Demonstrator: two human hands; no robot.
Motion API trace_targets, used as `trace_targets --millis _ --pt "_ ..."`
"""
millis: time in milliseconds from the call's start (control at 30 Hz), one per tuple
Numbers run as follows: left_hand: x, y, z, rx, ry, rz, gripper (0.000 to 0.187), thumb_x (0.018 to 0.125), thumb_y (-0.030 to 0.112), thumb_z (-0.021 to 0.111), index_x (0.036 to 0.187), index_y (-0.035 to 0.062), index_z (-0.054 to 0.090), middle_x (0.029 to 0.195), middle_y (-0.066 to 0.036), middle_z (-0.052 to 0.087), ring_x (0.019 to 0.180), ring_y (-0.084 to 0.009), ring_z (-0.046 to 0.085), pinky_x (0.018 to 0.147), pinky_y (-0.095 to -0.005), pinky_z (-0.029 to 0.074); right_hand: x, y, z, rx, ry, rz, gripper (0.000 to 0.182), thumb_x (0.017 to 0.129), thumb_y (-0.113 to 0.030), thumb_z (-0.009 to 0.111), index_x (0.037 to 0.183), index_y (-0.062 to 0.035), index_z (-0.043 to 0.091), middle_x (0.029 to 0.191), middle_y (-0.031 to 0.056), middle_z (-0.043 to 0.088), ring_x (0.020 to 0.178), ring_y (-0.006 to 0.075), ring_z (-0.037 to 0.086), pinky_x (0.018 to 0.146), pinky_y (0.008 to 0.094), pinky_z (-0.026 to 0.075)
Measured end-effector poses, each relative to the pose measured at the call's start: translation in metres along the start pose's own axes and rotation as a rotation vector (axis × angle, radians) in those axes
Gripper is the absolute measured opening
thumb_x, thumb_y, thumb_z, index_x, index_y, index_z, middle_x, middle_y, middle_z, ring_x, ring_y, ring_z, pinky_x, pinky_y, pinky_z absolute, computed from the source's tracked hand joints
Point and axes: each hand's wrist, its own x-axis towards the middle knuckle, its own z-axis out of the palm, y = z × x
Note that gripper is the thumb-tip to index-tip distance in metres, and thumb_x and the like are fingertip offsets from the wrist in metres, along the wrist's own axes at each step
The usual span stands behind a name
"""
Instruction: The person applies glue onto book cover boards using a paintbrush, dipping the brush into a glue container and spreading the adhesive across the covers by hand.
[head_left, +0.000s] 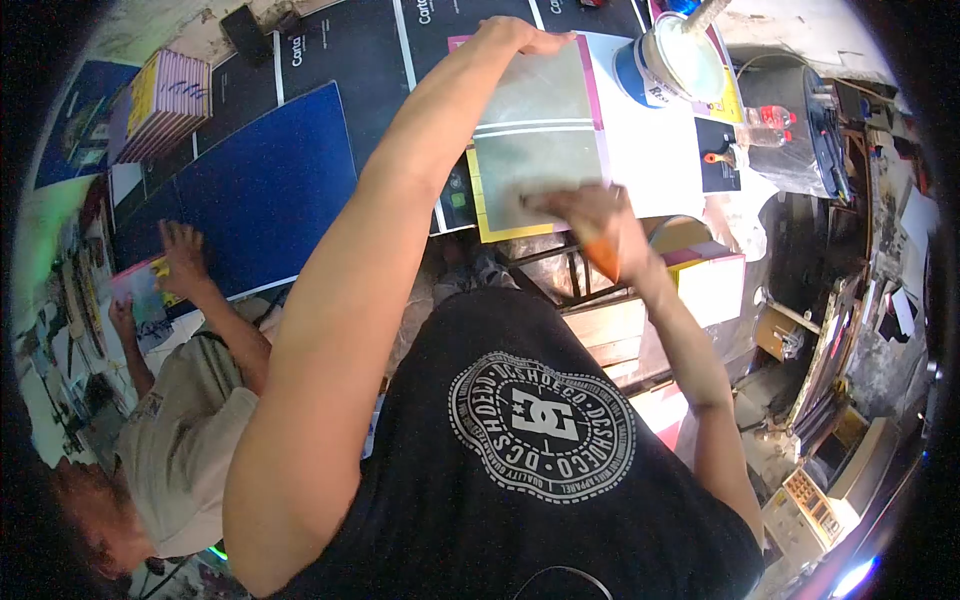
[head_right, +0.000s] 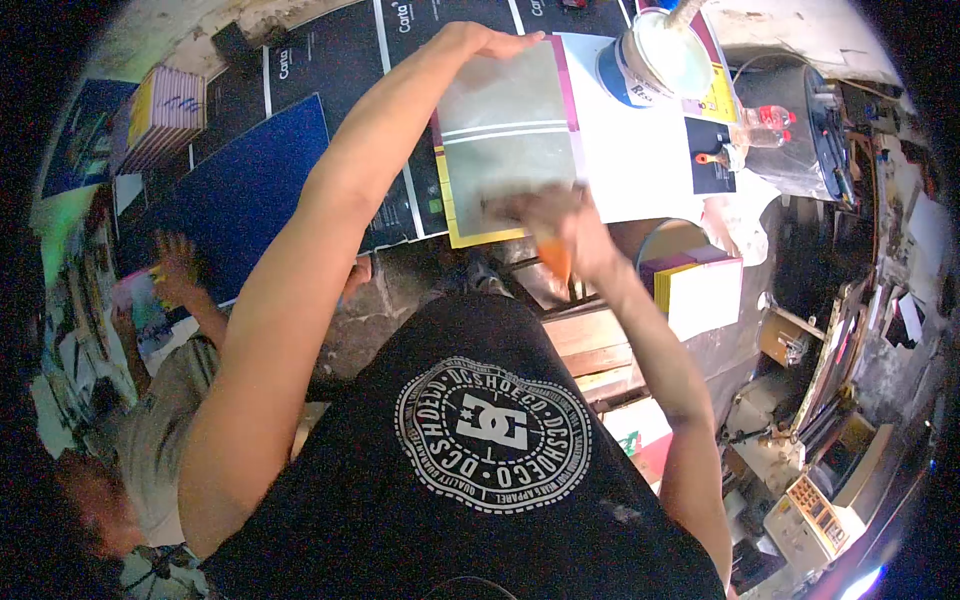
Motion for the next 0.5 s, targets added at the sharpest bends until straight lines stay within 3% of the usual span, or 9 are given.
trace_targets --millis 67,167,233,333,433,500 --pt "0.000 0.004 0.001 0.010 0.002 0.000 0.084 0.087 0.077 0.022 0.145 0.0185 0.037 0.152 -0.012 0.030 0.141 -0.0332 0.025 0.113 -0.0602 0.015 0.031 0.024 -0.010 -0.062 0.111 0.069 0.039 0.078 -0.021 0.060 0.117 -0.0236 0.067 0.112 -0.0007 0.068 0.100 0.0209 0.059 0.081 0.0386 0.041" --pt "0.000 0.009 0.002 0.027 0.005 0.002 0.083 0.088 0.076 0.023 0.145 0.0177 0.038 0.152 -0.012 0.031 0.141 -0.0334 0.027 0.113 -0.0606 0.015 0.022 0.082 0.053 -0.087 0.021 0.022 0.037 0.085 -0.020 0.049 0.117 -0.0234 0.067 0.116 0.0019 0.067 0.108 0.0188 0.058 0.087 0.0376 0.038" --pt "-0.001 0.009 0.004 0.026 0.008 0.005 0.083 0.088 0.076 0.023 0.144 0.0172 0.039 0.151 -0.012 0.032 0.140 -0.0336 0.028 0.112 -0.0609 0.016 0.010 0.056 0.036 -0.058 -0.039 -0.034 0.040 0.087 -0.020 0.042 0.117 -0.0233 0.067 0.119 0.0043 0.065 0.110 0.0185 0.058 0.089 0.0375 0.037" --pt "-0.001 0.006 0.006 0.017 0.012 0.008 0.082 0.088 0.075 0.024 0.144 0.0164 0.040 0.151 -0.012 0.033 0.140 -0.0338 0.029 0.112 -0.0613 0.017 -0.035 0.024 0.025 0.005 -0.297 0.094 0.036 0.089 -0.024 0.050 0.120 -0.0173 0.066 0.127 0.0011 0.063 0.112 0.0211 0.057 0.096 0.0419 0.038" --pt "-0.001 0.003 0.004 0.004 0.017 0.016 0.082 0.089 0.075 0.025 0.143 0.0157 0.041 0.150 -0.012 0.035 0.139 -0.0340 0.030 0.112 -0.0617 0.017 -0.057 0.013 -0.001 0.015 -0.324 -0.025 0.031 0.087 -0.027 0.055 0.113 -0.0188 0.069 0.114 0.0023 0.068 0.108 0.0198 0.060 0.095 0.0440 0.039" --pt "-0.002 0.001 0.003 0.004 0.021 0.016 0.082 0.089 0.074 0.025 0.143 0.0151 0.042 0.149 -0.012 0.035 0.138 -0.0342 0.031 0.111 -0.0620 0.018 -0.046 0.016 -0.031 0.036 -0.349 0.019 0.027 0.086 -0.025 0.058 0.109 -0.0191 0.070 0.110 0.0016 0.069 0.108 0.0200 0.061 0.091 0.0456 0.042"
